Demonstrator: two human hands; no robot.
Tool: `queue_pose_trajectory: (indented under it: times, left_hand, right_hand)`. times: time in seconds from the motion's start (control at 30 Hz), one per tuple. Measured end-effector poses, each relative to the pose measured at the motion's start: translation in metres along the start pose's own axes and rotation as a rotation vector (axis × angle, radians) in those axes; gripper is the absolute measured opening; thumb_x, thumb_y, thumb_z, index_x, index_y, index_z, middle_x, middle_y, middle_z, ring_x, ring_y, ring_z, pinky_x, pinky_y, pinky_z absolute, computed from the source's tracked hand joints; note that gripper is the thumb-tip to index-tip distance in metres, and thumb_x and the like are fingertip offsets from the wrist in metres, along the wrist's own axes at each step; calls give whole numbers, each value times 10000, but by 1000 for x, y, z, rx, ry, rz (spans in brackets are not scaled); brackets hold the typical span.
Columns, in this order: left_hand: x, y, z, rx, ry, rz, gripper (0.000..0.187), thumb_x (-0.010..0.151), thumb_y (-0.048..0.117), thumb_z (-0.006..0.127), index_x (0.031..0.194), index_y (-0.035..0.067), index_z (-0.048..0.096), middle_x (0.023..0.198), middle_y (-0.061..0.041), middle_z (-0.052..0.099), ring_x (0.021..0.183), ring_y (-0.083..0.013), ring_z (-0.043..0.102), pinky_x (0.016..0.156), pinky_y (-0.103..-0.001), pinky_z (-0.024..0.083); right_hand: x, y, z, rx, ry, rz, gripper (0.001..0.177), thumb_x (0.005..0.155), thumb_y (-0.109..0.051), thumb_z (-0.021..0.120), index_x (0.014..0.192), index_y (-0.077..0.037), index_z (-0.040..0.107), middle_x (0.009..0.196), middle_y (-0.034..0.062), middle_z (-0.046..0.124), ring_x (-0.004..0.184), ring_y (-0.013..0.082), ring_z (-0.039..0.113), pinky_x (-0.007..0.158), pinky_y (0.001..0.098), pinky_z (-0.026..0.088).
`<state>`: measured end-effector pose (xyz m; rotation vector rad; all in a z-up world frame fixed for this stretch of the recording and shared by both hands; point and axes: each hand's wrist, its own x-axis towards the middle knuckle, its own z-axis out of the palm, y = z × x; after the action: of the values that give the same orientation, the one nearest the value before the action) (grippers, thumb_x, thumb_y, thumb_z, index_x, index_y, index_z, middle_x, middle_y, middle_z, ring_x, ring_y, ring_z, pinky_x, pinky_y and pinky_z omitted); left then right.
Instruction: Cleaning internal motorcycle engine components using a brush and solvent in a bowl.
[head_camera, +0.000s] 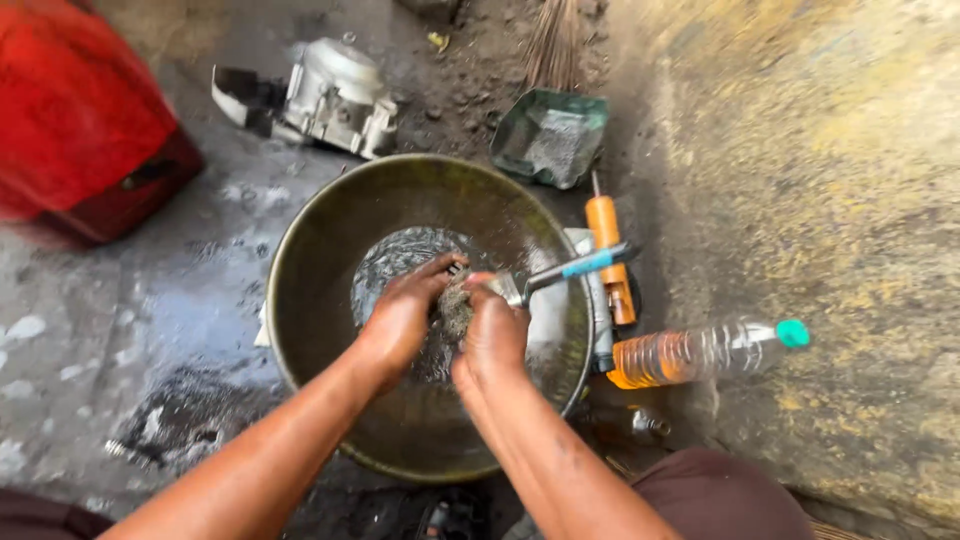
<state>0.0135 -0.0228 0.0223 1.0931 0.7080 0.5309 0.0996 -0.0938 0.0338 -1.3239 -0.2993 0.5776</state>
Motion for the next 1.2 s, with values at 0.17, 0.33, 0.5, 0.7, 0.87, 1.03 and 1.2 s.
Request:
queue_pose_trajectory:
  times: [0.17,0.33,0.5,0.7,0.87,1.03,1.2]
  left_hand:
    - [20,1,-2,292,-137,-294,410,977,222,410,1186,114,746,1051,-121,769,943,-257,654,887,-384,509]
    - [20,14,-22,202,-246,-584,389,960,229,467,1144,27,745,1053,-175,759,956,-299,683,886,-439,528]
    - [11,-19,-10,462,-24,163,405,960,256,468,1218,36,691,1136,-165,724,1023,-231,645,920,-384,507]
    - [12,17,-1,196,-30,-100,404,959,264,476,1162,19,726,1133,-142,740,1057,-251,651,948,-390,478]
    - [14,-8,-24,330,-140,-336,385,980,209,451,1160,-10,711,1023,-134,719,914,-240,668,828,-384,524]
    - [-2,-16,-9,58,-13,-106,367,986,182,491,1251,78,723,992,-65,678,858,-173,576,749,-314,460]
    - [-2,-8,-20,-228,114,-266,379,1041,200,473,1318,95,710,986,-112,621,853,-226,553,729,-365,478]
  right_hand:
    - [-5,-13,-6,-149,89,158,120,902,8,572,905,-91,640,799,105,665,650,204,615,544,354,470]
    - [-17,-35,-13,-805,-582,-863,132,873,-12,596,977,-90,569,918,80,556,843,218,583,734,375,491]
    - [2,20,-6,-34,-67,-41,108,891,2,597,921,-100,618,818,0,613,730,131,576,635,301,478]
    - [-9,-11,-20,-7,-53,123,165,845,15,597,961,-102,601,754,15,598,669,130,574,559,289,453]
    - [-22,6,-12,-422,-463,-371,211,807,20,655,951,-106,567,807,22,593,700,114,613,614,283,478]
    - [9,46,-19,-36,72,102,150,841,50,631,944,-57,640,852,49,685,764,142,641,683,303,510]
    - [15,22,-16,-374,0,39,115,832,-45,695,943,-61,667,856,62,714,794,164,678,725,353,545]
